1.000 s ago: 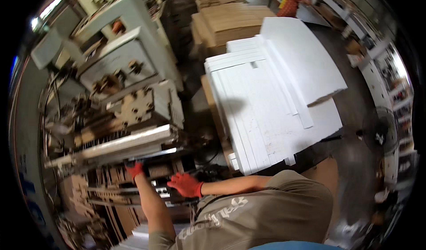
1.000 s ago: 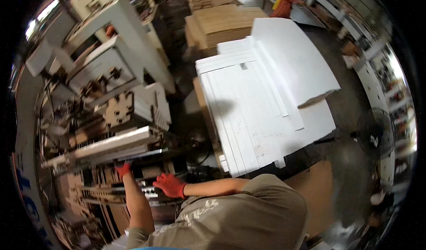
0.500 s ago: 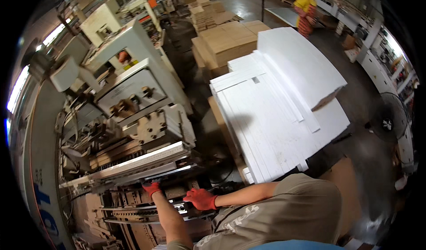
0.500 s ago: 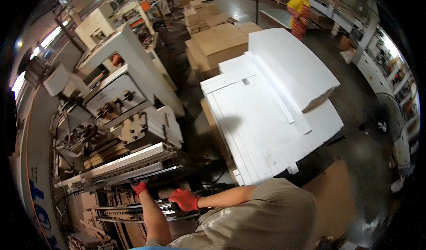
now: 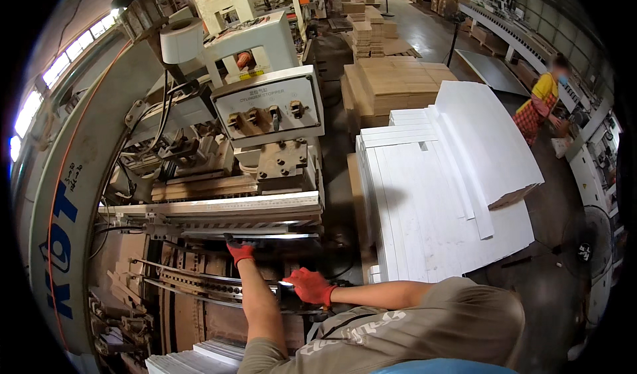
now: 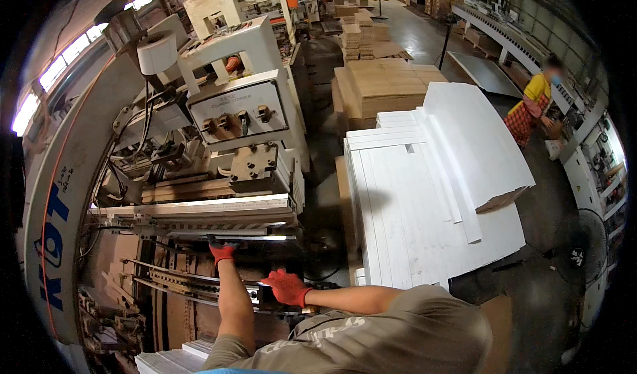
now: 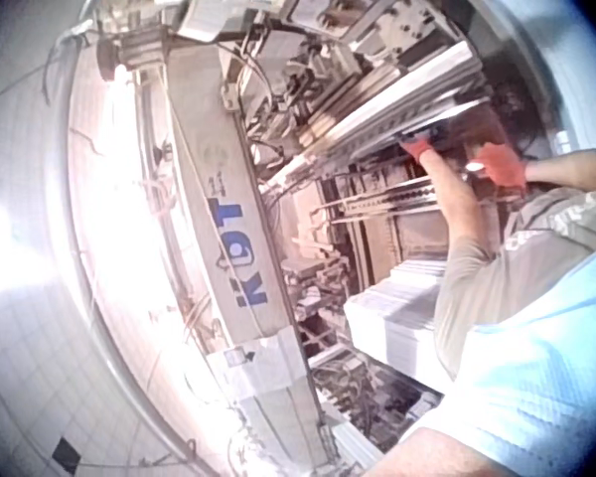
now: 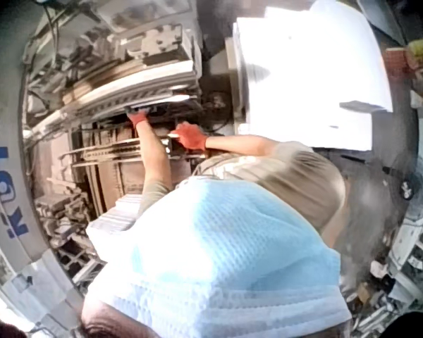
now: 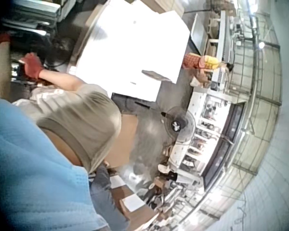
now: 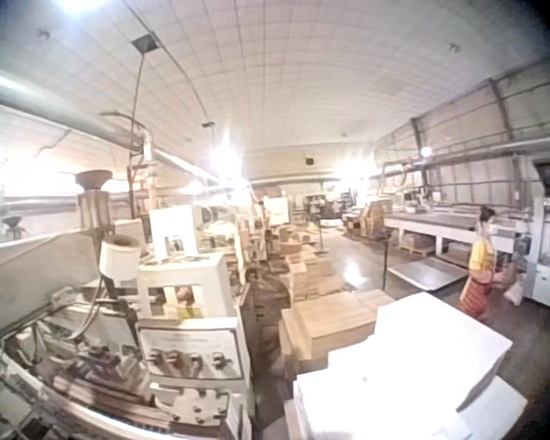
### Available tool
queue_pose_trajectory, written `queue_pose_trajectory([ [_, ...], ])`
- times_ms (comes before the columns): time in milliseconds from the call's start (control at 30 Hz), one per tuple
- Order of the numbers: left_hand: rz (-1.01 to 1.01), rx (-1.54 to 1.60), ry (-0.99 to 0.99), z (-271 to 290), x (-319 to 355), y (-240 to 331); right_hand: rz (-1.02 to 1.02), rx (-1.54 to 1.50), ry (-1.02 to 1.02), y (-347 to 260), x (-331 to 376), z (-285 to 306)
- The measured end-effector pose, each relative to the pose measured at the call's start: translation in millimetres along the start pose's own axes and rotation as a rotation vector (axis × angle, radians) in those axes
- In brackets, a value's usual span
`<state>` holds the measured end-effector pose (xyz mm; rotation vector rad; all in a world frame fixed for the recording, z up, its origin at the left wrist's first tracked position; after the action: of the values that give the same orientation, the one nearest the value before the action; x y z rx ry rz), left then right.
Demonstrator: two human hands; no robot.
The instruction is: The person takes long white slats from a stack and feeds them one by one into an industrial wood-processing machine, then places the processed slats onto another stack.
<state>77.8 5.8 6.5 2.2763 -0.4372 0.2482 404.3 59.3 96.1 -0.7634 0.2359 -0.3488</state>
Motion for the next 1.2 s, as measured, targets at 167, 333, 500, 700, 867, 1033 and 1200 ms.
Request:
queue_pose_trajectory([
  [167,-0.065,-0.052,-0.021,-10,6,-13,-0.009,-0.011,0.022,2,0,8],
  [333,-0.035,-0.059,-0.092,9,-7,-4,0.001,-0.025,0.011,-1,-1,2],
  [500,-0.003,-0.015,-0.031,-14,3,-17,-0.006,0.031,0.016,3,-1,7],
  [700,0.100,0.142,0.043,-29,25,-3,-0.017,0.093,-0.012,-4,-2,7],
  [867,0.028,0.088,-0.006,-27,27,-13,-0.027,0.110,0.023,4,0,0],
  [1033,-0.011,0.119,-0.034,-22,22,-2,-0.003,0.054,-0.025,-9,-4,3],
  [1200,0.064,0.186,-0.055,-26,29,0,-0.039,0.088,-0.048,-9,-1,6],
])
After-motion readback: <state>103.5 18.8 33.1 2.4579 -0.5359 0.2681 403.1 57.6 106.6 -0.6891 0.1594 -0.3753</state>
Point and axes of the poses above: each hand's wrist, its own x-axis away from the middle knuckle, its own z-axis out of the back of the hand, y = z × x, the point moved 1 cm from there along -x, towards the middle knuckle, and after that the axes turned 14 degrees about -z, right-handed, at the moved point
